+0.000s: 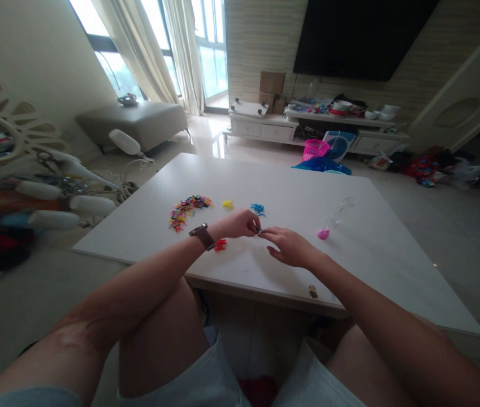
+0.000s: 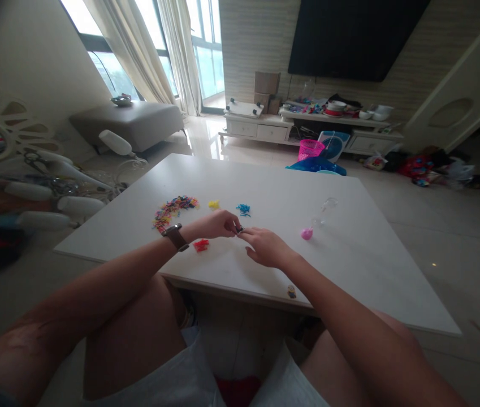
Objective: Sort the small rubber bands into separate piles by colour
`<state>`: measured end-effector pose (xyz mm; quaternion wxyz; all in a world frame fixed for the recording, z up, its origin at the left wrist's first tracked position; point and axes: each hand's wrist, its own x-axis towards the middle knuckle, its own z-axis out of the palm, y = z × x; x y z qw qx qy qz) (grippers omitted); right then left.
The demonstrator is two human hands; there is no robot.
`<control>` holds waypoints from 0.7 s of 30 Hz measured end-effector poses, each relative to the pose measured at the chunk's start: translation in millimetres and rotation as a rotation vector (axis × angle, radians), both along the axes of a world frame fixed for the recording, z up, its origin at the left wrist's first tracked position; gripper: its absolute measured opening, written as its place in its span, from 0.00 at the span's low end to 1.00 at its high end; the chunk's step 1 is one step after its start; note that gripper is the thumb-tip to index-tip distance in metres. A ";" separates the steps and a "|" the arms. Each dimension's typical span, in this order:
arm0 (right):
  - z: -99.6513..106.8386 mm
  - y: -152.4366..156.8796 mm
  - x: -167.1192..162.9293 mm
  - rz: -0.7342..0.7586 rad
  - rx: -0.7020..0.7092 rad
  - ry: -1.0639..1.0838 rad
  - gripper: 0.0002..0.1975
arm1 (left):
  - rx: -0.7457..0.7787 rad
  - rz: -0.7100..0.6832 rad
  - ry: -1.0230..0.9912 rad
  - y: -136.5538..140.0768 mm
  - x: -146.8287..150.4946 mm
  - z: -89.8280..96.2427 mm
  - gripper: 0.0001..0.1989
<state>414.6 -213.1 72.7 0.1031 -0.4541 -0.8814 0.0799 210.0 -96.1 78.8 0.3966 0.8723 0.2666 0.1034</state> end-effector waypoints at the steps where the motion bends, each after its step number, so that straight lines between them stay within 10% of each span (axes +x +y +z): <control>1: -0.8 1.2 -0.2 -0.003 -0.001 -0.006 0.23 | 0.004 0.007 0.006 0.7 -0.8 0.2 0.12; 21: -35.0 37.5 -10.5 -0.250 -0.180 -0.056 0.25 | -0.040 0.197 -0.016 30.9 -16.0 -13.3 0.05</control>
